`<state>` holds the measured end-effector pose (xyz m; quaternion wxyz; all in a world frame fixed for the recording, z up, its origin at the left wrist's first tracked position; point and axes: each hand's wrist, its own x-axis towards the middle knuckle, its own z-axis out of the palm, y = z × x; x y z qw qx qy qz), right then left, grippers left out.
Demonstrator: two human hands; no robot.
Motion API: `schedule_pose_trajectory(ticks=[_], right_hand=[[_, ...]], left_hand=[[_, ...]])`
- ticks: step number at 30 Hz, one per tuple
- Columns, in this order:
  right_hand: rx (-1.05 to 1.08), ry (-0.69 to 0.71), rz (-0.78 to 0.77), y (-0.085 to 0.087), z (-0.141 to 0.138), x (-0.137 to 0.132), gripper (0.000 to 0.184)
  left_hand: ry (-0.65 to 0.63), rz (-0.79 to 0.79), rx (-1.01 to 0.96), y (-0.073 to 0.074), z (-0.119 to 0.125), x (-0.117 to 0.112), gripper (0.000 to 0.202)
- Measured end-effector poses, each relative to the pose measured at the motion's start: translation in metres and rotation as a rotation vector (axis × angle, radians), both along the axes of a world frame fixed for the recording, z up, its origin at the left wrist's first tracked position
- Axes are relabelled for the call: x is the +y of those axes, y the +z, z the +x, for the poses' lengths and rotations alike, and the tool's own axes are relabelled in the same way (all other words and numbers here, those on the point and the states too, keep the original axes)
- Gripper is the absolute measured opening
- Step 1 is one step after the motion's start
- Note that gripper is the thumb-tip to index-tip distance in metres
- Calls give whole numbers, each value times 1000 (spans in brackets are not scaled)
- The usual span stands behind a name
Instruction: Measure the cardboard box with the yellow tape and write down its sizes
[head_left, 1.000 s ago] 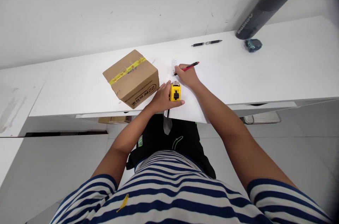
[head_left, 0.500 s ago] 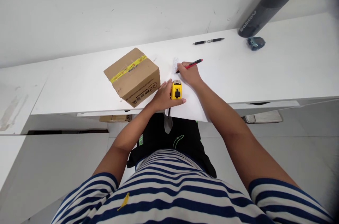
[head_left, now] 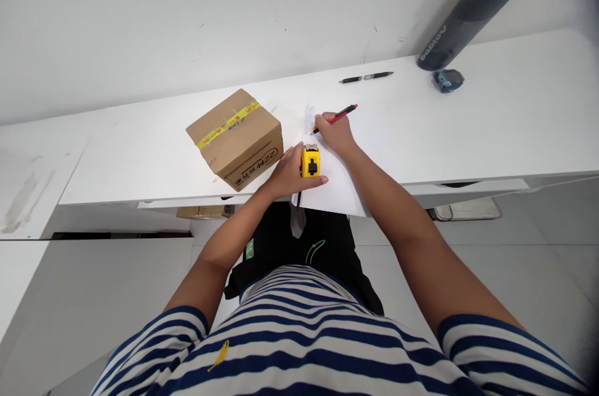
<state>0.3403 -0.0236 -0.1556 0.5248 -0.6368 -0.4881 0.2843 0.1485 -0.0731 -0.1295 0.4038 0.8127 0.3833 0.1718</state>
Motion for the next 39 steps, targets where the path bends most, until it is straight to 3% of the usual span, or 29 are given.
schedule_pose_trajectory(ticks=[4, 8, 12, 17, 19, 21, 24, 28, 31, 33, 35, 37, 39], right_hand=[[-30, -34, -11, -1, 0, 0, 32], [-91, -60, 20, 2, -5, -2, 35], [-357, -99, 64, 7, -2, -5, 23], [-485, -118, -141, 12, 22, -23, 55], [-481, -34, -150, 16, 28, -45, 61], [-463, 189, -46, 23, 24, -77, 70], [-376, 546, 104, 41, 0, -128, 103], [-383, 601, 435, 68, -43, -160, 102], [-539, 541, 635, 81, -63, -153, 80], [-582, 529, 687, 84, -71, -146, 71], [-562, 528, 713, 85, -75, -140, 68], [-500, 495, 710, 85, -78, -136, 66], [-376, 451, 642, 83, -80, -134, 65]], left_hand=[[-1, 9, -90, -2, -4, -2, 93], [29, 46, -57, 2, -7, -6, 94], [41, 216, -18, -1, -8, -13, 84], [-54, 362, -96, -16, -12, -22, 75], [-37, 341, -183, -16, -14, -29, 78], [42, 318, -357, -10, -15, -38, 81], [148, 307, -721, 11, -13, -58, 87], [222, -2, -953, 48, -15, -87, 90], [235, -230, -890, 70, -33, -103, 95], [197, -213, -786, 81, -53, -107, 93], [233, 7, -605, 89, -73, -103, 78], [382, 336, -328, 96, -92, -89, 68], [503, 541, 5, 102, -109, -68, 67]])
